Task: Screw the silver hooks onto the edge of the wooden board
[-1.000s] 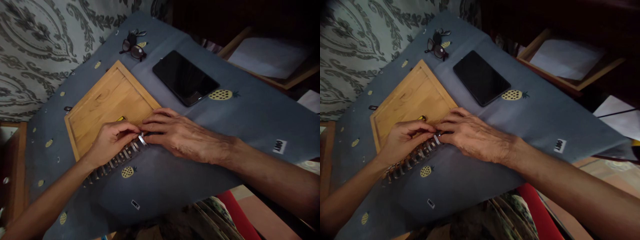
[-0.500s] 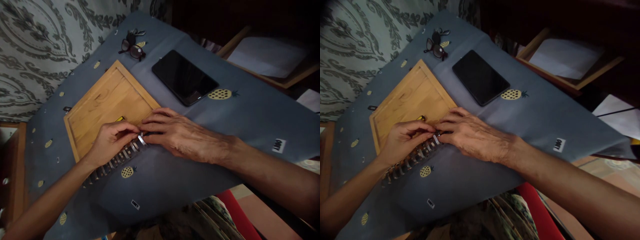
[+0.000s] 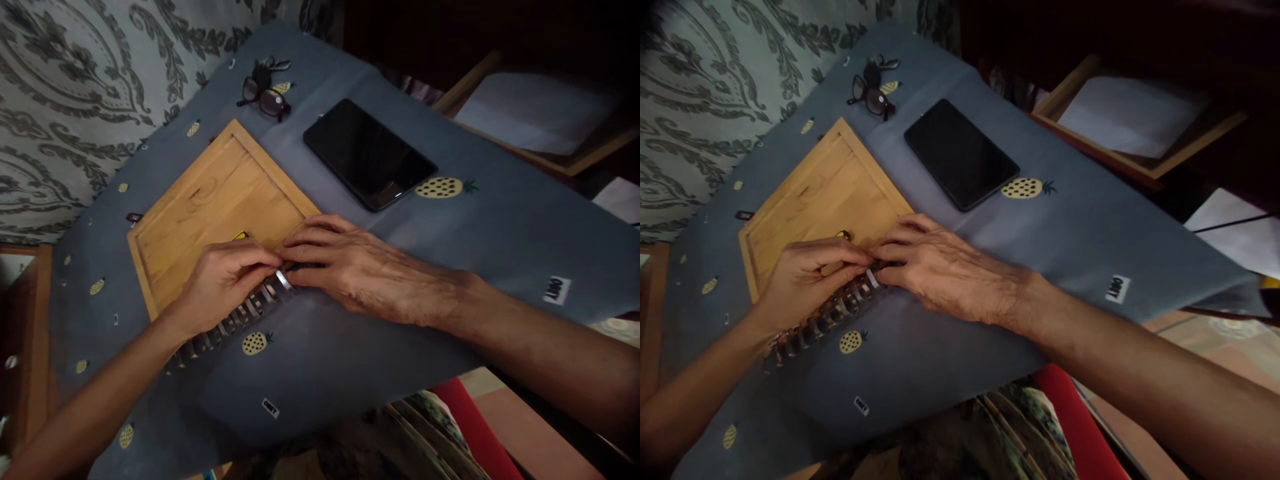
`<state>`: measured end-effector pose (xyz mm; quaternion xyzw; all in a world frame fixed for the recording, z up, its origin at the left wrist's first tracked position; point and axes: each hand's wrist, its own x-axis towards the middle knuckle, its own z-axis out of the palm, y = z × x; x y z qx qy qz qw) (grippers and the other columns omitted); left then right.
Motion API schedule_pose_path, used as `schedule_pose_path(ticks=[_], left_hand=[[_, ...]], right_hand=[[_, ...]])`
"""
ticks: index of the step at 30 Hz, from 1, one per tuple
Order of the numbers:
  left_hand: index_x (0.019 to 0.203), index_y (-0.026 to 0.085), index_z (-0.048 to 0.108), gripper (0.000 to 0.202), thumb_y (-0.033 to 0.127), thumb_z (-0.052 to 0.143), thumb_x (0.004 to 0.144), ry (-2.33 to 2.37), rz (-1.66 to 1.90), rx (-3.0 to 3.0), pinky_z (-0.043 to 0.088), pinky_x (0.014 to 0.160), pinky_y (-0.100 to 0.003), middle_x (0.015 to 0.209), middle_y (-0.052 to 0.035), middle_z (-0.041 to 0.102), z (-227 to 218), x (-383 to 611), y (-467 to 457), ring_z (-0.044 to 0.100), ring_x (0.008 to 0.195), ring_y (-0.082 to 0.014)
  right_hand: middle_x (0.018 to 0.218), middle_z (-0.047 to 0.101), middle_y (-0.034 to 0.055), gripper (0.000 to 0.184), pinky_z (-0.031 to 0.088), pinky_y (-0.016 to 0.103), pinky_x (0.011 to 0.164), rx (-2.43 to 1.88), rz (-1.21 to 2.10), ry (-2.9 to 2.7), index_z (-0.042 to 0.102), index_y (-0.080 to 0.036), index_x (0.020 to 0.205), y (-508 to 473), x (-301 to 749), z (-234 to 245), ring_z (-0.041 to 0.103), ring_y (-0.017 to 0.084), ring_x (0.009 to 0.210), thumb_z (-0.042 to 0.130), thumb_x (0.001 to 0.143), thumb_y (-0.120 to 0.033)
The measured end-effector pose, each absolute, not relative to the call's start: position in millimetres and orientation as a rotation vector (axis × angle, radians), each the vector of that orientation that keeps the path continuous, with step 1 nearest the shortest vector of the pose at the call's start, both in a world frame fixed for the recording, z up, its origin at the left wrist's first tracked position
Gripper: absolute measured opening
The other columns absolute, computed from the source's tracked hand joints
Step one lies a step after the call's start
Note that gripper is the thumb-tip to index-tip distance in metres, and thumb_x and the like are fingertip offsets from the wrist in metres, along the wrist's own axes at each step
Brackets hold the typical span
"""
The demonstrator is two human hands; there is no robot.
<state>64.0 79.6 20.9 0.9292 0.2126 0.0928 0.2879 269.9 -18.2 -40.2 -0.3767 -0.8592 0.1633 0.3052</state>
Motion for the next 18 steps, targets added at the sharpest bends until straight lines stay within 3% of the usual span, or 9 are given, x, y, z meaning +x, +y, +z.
schedule_pose_path(ticks=[8,18], left_hand=[[0.088,0.019,0.073,0.009,0.013,0.066,0.089,0.52,0.185,2.495,0.056,0.071,-0.019,0.084,-0.0008,0.076,23.9,64.6,83.0,0.072,0.077,-0.0101],[0.088,0.018,0.074,0.008,0.012,0.068,0.087,0.655,0.248,2.457,0.052,0.071,-0.017,0.082,0.0017,0.075,21.9,58.0,77.3,0.069,0.074,-0.008]], right_hand=[[0.127,0.067,0.0069,0.039,0.032,0.049,0.116,-1.001,0.451,-2.277,0.066,-0.022,0.119,-18.9,271.5,-39.1,0.053,0.025,0.127,0.057,0.083,-0.007],[0.135,0.065,0.0091,0.039,0.031,0.05,0.115,-0.986,0.413,-2.272,0.067,-0.017,0.12,-18.0,270.7,-40.0,0.053,0.025,0.128,0.054,0.085,-0.004]])
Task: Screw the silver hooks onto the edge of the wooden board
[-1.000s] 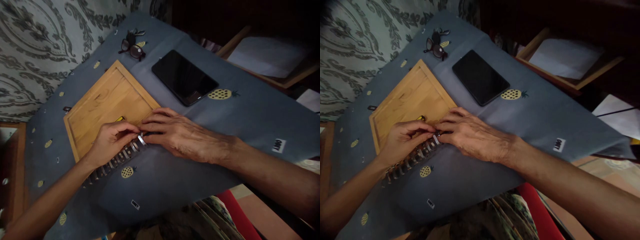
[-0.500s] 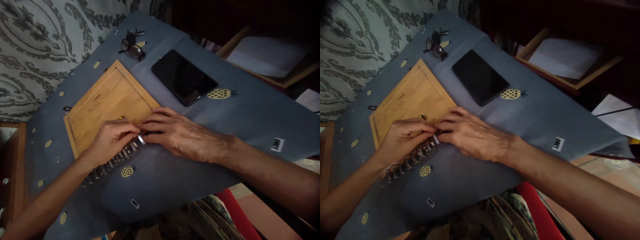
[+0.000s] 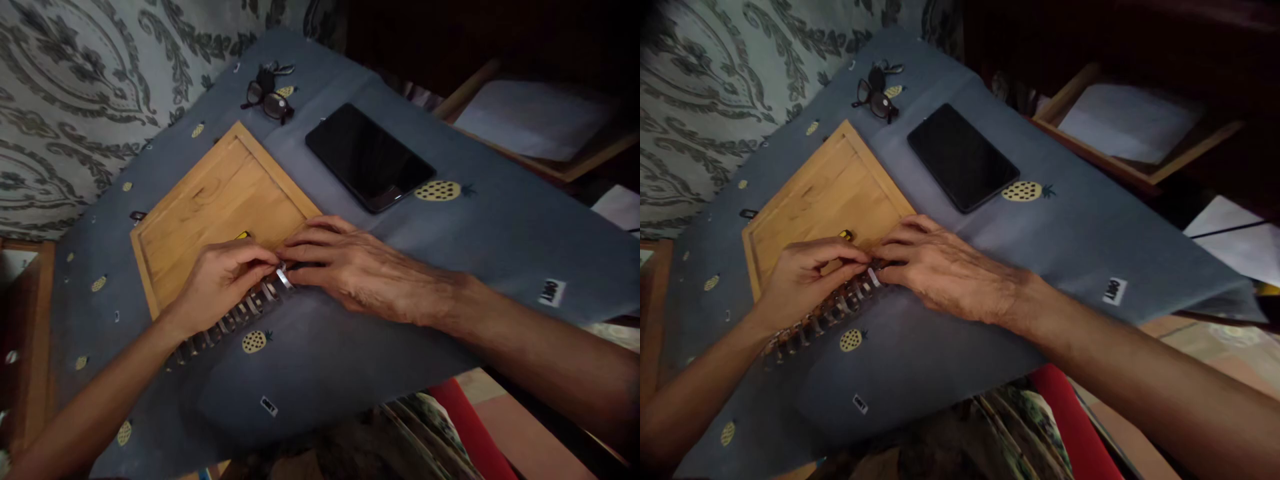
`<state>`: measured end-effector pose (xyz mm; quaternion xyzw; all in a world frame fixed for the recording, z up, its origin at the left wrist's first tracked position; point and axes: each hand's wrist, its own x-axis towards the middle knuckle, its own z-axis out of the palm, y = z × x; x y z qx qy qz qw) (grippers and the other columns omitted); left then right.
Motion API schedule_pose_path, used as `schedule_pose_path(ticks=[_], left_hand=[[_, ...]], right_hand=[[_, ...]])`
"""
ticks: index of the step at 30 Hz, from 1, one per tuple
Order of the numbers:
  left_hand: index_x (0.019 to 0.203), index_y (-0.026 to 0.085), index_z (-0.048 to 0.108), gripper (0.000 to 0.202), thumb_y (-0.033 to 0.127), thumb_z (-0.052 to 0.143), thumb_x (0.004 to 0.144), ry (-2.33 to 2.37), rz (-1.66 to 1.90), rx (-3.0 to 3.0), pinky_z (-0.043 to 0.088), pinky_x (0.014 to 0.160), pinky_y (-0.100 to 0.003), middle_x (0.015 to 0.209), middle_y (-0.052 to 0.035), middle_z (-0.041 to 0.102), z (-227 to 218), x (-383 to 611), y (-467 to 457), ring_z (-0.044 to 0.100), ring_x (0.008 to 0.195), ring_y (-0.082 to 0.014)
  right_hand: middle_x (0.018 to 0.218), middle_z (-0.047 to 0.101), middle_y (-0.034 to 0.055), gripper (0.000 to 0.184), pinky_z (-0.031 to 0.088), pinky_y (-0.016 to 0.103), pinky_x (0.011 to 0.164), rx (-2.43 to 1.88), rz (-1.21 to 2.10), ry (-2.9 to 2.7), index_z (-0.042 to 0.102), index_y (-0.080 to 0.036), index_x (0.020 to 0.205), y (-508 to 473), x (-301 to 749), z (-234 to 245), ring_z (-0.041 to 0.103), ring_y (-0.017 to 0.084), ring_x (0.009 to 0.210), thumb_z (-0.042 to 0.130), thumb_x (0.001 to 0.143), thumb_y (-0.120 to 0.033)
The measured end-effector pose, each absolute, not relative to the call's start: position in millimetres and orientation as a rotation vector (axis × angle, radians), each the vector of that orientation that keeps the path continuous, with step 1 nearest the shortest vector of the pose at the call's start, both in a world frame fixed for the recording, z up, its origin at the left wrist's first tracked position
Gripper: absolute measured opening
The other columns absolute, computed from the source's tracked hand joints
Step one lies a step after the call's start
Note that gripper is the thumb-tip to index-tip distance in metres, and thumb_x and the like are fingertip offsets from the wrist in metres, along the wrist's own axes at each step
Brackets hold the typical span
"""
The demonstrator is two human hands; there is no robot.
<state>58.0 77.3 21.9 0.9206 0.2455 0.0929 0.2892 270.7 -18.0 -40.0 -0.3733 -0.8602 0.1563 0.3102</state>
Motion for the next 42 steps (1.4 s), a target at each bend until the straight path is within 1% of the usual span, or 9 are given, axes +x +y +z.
schedule_pose_path(ticks=[3,5,10,14,24,29,35,40,42], left_hand=[[0.09,0.019,0.074,0.006,0.016,0.07,0.087,0.811,0.297,2.319,0.052,0.066,-0.016,0.081,0.002,0.074,21.0,50.1,75.9,0.068,0.071,-0.0075],[0.089,0.019,0.074,0.005,0.019,0.071,0.086,0.873,0.326,2.228,0.051,0.063,-0.015,0.08,0.0022,0.074,20.6,46.1,75.1,0.068,0.069,-0.0072],[0.086,0.019,0.075,0.004,0.018,0.072,0.084,0.861,0.37,2.173,0.054,0.069,-0.017,0.081,0.0013,0.075,20.3,46.4,73.4,0.069,0.074,-0.0087],[0.085,0.019,0.074,0.006,0.015,0.07,0.085,0.814,0.35,2.208,0.054,0.069,-0.017,0.079,0.0021,0.075,19.1,51.0,72.9,0.069,0.072,-0.0079],[0.088,0.018,0.073,0.009,0.011,0.068,0.087,0.696,0.336,2.344,0.053,0.068,-0.015,0.081,0.0019,0.075,16.8,57.1,73.1,0.069,0.073,-0.0072],[0.088,0.018,0.073,0.009,0.01,0.069,0.086,0.673,0.324,2.386,0.054,0.07,-0.017,0.082,0.0016,0.075,17.0,58.4,73.5,0.07,0.074,-0.0078],[0.088,0.018,0.073,0.008,0.012,0.068,0.087,0.672,0.319,2.407,0.054,0.07,-0.018,0.082,0.0008,0.076,15.5,58.2,73.2,0.07,0.073,-0.009],[0.088,0.018,0.073,0.008,0.011,0.069,0.087,0.656,0.353,2.429,0.054,0.071,-0.017,0.082,0.0012,0.076,13.8,58.5,72.7,0.071,0.074,-0.0081],[0.088,0.018,0.073,0.008,0.01,0.07,0.086,0.651,0.353,2.436,0.054,0.071,-0.017,0.082,0.0014,0.076,14.1,58.7,73.0,0.071,0.074,-0.0079]], right_hand=[[0.136,0.066,0.0089,0.037,0.035,0.051,0.113,-0.992,0.358,-2.26,0.068,-0.019,0.116,-17.4,268.3,-41.5,0.055,0.025,0.127,0.05,0.088,-0.002],[0.134,0.068,0.0092,0.035,0.037,0.051,0.111,-0.993,0.333,-2.251,0.069,-0.019,0.114,-17.3,266.9,-42.8,0.056,0.025,0.126,0.05,0.089,-0.003],[0.131,0.07,0.0087,0.031,0.039,0.048,0.111,-0.992,0.271,-2.225,0.069,-0.018,0.112,-17.4,265.4,-44.8,0.057,0.024,0.126,0.052,0.091,-0.004],[0.131,0.07,0.0078,0.031,0.04,0.049,0.111,-0.994,0.257,-2.238,0.069,-0.019,0.112,-17.2,265.7,-45.0,0.058,0.025,0.126,0.052,0.091,-0.005],[0.131,0.069,0.0073,0.033,0.038,0.049,0.113,-1.019,0.297,-2.243,0.069,-0.02,0.115,-17.4,266.0,-43.2,0.057,0.025,0.127,0.054,0.09,-0.004],[0.132,0.068,0.0074,0.034,0.036,0.05,0.114,-1.021,0.324,-2.254,0.069,-0.02,0.116,-17.4,266.8,-44.6,0.055,0.025,0.128,0.056,0.088,-0.005],[0.134,0.067,0.0083,0.038,0.033,0.052,0.115,-1.004,0.396,-2.264,0.068,-0.02,0.118,-17.1,268.3,-42.6,0.055,0.024,0.128,0.051,0.088,-0.003],[0.136,0.065,0.0126,0.036,0.033,0.052,0.116,-0.992,0.4,-2.274,0.068,-0.015,0.119,-17.5,268.5,-39.7,0.055,0.025,0.128,0.051,0.09,-0.003],[0.136,0.065,0.0123,0.035,0.032,0.05,0.116,-0.996,0.389,-2.266,0.068,-0.014,0.119,-18.0,268.2,-39.8,0.055,0.025,0.128,0.052,0.09,-0.004]])
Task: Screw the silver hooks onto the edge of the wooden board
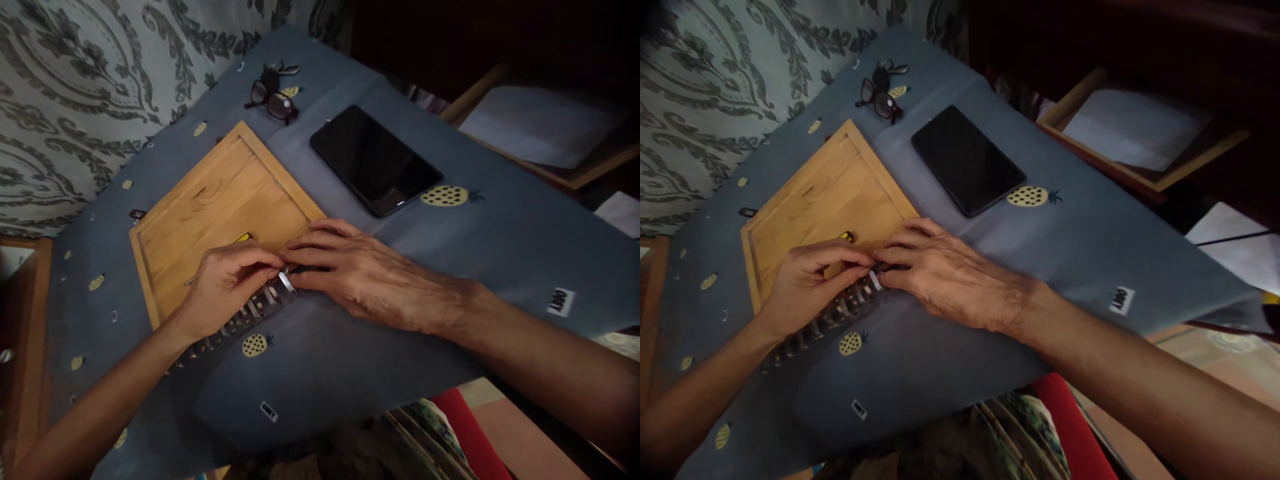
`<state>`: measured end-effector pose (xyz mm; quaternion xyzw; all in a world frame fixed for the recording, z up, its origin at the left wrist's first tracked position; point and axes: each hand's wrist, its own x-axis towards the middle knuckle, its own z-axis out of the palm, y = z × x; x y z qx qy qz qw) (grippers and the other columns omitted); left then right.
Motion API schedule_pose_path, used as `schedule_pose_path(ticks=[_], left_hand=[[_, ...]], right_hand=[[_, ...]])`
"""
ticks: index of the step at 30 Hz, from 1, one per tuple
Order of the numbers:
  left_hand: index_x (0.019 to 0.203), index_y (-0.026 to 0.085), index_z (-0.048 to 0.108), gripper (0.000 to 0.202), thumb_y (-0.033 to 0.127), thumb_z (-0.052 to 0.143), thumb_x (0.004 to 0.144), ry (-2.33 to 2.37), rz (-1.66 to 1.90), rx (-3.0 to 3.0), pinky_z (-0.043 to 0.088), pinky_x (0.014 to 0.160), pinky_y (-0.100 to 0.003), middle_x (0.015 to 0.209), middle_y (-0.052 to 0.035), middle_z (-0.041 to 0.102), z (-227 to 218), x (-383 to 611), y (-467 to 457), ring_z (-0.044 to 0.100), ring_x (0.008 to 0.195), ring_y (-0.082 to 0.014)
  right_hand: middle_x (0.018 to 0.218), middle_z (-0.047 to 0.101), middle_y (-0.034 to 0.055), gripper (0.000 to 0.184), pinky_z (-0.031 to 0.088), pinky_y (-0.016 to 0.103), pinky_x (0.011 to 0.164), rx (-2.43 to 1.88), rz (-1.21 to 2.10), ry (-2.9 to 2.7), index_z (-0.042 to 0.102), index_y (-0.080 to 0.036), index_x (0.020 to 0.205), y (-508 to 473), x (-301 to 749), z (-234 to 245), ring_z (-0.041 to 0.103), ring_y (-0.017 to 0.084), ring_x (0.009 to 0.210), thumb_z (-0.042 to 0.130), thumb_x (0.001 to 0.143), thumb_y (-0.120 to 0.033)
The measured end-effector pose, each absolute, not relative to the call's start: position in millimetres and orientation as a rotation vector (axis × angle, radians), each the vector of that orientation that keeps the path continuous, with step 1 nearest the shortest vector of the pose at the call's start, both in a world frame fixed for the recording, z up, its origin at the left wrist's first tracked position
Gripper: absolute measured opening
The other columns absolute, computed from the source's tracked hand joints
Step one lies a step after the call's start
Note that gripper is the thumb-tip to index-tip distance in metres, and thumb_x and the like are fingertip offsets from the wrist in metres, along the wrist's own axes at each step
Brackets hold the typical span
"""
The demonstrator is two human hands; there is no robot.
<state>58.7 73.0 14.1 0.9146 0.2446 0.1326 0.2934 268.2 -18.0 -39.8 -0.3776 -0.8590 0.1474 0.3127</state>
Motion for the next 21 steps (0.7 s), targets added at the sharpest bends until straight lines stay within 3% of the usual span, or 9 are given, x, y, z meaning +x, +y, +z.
schedule_pose_path(ticks=[5,11,21], left_hand=[[0.088,0.019,0.074,0.01,0.011,0.069,0.087,0.64,0.341,2.444,0.055,0.071,-0.019,0.082,0.0009,0.076,16.3,59.3,73.7,0.071,0.075,-0.009],[0.087,0.02,0.074,0.009,0.015,0.067,0.089,0.63,0.325,2.439,0.058,0.071,-0.023,0.082,-0.001,0.075,17.7,59.8,73.1,0.071,0.076,-0.0119],[0.089,0.016,0.072,0.012,0.009,0.063,0.091,0.444,0.255,2.54,0.057,0.074,-0.02,0.087,-0.0027,0.074,22.5,62.7,79.0,0.071,0.082,-0.0105]], right_hand=[[0.134,0.066,0.01,0.036,0.033,0.047,0.116,-1.024,0.374,-2.258,0.069,-0.017,0.118,-18.8,267.5,-40.3,0.056,0.024,0.127,0.055,0.089,-0.002],[0.137,0.065,0.0092,0.038,0.035,0.052,0.114,-1.008,0.393,-2.26,0.068,-0.02,0.119,-18.9,268.4,-41.0,0.055,0.025,0.128,0.052,0.089,-0.003],[0.134,0.066,0.0092,0.035,0.034,0.051,0.115,-1.001,0.375,-2.268,0.068,-0.018,0.118,-17.7,268.3,-41.9,0.055,0.025,0.127,0.052,0.09,-0.006]])
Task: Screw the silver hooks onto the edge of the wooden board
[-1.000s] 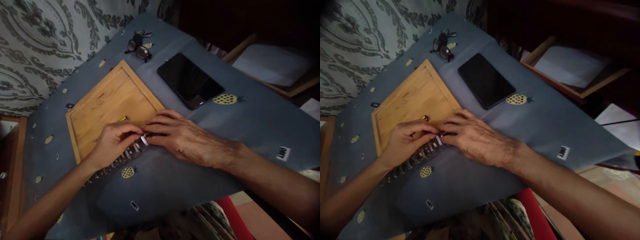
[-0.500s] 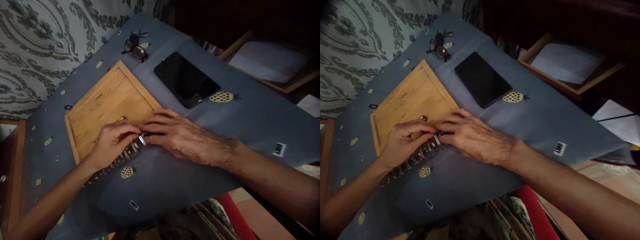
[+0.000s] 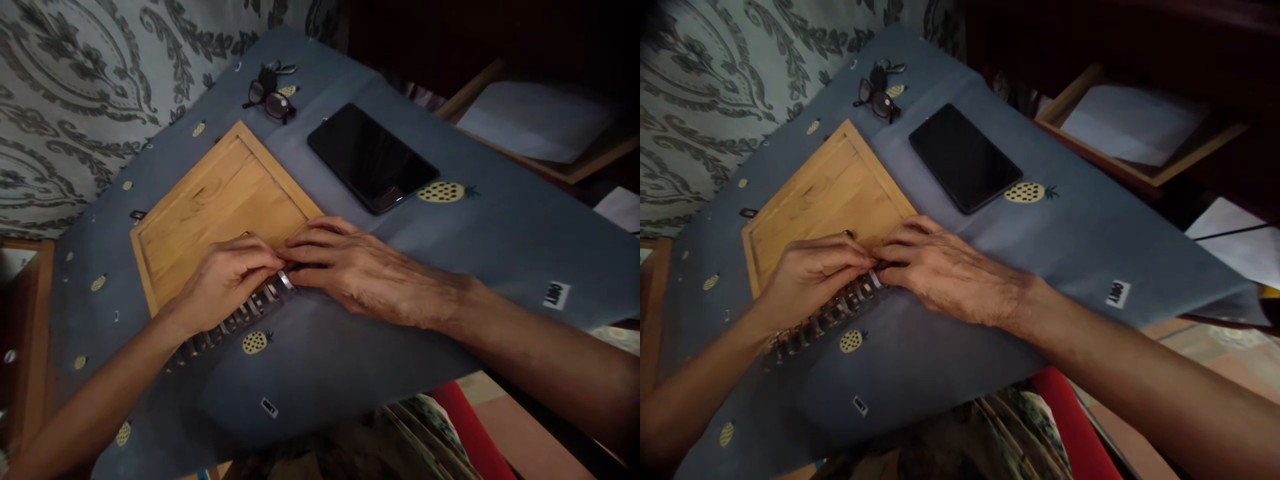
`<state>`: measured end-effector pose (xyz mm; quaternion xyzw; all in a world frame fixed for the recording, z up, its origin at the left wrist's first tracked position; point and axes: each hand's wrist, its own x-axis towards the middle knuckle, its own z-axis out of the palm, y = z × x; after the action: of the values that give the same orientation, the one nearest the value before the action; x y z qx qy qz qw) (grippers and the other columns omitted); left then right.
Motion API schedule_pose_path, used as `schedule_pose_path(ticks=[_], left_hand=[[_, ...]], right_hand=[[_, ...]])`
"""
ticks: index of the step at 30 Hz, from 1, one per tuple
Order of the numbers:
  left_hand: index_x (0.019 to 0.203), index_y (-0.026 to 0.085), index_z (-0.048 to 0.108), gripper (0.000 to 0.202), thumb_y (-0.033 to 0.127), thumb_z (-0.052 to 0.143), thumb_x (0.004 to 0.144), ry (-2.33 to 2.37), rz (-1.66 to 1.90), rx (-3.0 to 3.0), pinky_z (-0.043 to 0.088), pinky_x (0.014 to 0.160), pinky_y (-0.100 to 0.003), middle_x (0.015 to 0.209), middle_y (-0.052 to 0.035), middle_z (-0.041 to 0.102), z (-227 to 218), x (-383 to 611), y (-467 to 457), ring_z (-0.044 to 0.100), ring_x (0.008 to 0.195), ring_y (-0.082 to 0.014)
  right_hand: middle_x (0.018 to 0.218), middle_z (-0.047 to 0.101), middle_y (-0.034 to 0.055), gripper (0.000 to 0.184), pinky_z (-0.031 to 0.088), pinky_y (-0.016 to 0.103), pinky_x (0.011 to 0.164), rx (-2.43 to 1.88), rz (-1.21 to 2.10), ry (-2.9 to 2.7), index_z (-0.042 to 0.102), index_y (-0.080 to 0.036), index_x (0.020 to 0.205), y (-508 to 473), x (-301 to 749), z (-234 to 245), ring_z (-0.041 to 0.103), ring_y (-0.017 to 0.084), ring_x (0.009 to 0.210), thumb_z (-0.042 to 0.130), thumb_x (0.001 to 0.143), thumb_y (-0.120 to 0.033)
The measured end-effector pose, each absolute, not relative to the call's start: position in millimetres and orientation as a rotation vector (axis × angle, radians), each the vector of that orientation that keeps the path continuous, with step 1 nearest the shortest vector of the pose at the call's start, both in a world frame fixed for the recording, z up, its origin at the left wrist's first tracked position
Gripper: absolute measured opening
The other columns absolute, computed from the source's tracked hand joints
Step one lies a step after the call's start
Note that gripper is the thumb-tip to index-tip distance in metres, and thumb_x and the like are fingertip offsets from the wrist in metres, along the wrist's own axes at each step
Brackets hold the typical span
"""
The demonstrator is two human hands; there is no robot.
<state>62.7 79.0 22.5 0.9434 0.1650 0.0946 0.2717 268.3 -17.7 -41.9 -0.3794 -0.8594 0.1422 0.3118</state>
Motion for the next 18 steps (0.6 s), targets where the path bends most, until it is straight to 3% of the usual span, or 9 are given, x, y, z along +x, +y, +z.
schedule_pose_path(ticks=[11,18], left_hand=[[0.088,0.019,0.072,0.015,0.014,0.059,0.094,0.373,0.111,2.577,0.057,0.074,-0.023,0.086,-0.0024,0.073,28.2,65.1,86.5,0.07,0.082,-0.0118],[0.097,0.021,0.072,0.013,0.016,0.061,0.093,0.411,0.114,2.619,0.057,0.077,-0.024,0.092,-0.0019,0.075,28.2,62.7,83.3,0.071,0.083,-0.0121]], right_hand=[[0.132,0.067,0.0088,0.038,0.033,0.051,0.114,-0.992,0.388,-2.258,0.068,-0.019,0.119,-17.7,268.9,-42.8,0.055,0.024,0.126,0.051,0.089,-0.004],[0.129,0.068,0.0075,0.039,0.034,0.051,0.113,-0.991,0.375,-2.244,0.068,-0.021,0.118,-18.2,267.7,-45.4,0.055,0.024,0.125,0.053,0.088,-0.003]])
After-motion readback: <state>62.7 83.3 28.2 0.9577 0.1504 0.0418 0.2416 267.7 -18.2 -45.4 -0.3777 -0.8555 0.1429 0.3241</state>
